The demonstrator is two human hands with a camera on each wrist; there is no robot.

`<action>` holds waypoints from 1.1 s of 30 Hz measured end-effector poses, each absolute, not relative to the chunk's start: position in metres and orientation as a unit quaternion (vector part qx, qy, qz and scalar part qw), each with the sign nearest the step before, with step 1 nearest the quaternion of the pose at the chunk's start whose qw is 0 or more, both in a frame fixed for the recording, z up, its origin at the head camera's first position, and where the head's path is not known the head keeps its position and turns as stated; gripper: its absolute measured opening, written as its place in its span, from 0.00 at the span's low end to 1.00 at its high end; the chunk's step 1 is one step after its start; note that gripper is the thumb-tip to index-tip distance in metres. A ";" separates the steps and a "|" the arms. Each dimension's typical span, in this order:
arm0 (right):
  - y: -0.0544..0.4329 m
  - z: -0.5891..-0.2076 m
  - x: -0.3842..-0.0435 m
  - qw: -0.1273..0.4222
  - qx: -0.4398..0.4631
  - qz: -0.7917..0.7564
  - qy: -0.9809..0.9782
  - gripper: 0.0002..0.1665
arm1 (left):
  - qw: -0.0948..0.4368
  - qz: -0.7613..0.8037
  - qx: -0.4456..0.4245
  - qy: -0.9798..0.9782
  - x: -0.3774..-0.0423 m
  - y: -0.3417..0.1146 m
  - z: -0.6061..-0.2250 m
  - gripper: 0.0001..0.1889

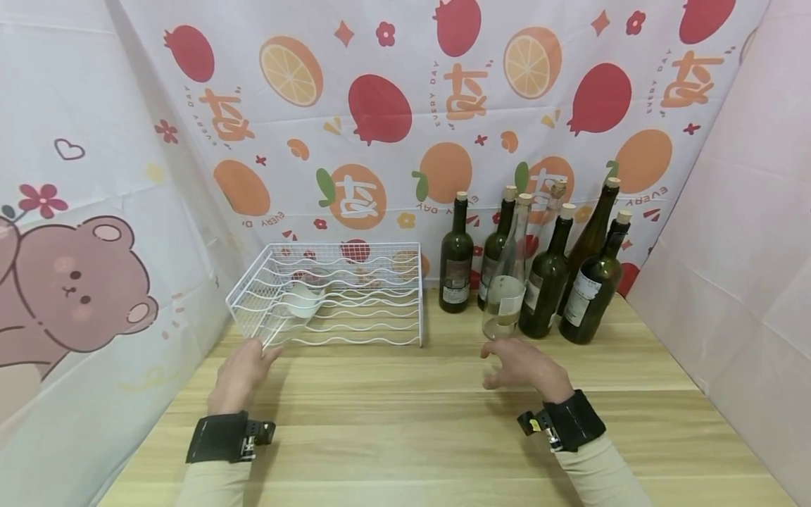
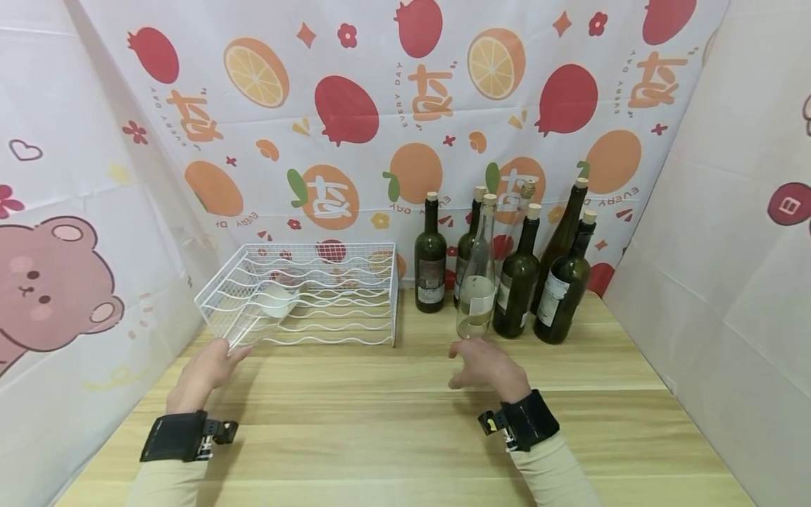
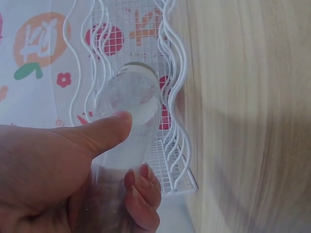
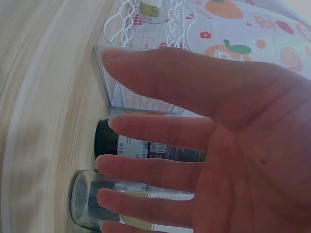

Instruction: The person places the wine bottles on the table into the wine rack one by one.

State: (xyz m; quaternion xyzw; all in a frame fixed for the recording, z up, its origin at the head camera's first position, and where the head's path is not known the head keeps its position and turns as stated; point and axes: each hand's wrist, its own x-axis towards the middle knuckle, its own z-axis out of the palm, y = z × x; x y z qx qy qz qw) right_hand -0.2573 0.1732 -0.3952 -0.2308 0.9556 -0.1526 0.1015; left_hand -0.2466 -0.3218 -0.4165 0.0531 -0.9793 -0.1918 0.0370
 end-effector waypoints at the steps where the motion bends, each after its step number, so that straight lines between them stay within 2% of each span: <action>1: 0.173 -0.396 -0.258 0.101 -0.230 -0.155 0.955 0.31 | 0.040 -0.192 0.054 -0.979 -0.247 -0.322 -0.416 0.21; 8: 0.174 -0.396 -0.259 0.102 -0.231 -0.165 0.953 0.30 | 0.030 -0.197 0.083 -0.977 -0.250 -0.321 -0.417 0.25; 16: 0.175 -0.393 -0.260 0.107 -0.230 -0.173 0.952 0.30 | 0.057 -0.197 0.085 -0.975 -0.256 -0.320 -0.421 0.25; 33: 0.176 -0.398 -0.257 0.113 -0.223 -0.197 0.948 0.30 | 0.063 -0.200 0.078 -0.975 -0.261 -0.317 -0.426 0.19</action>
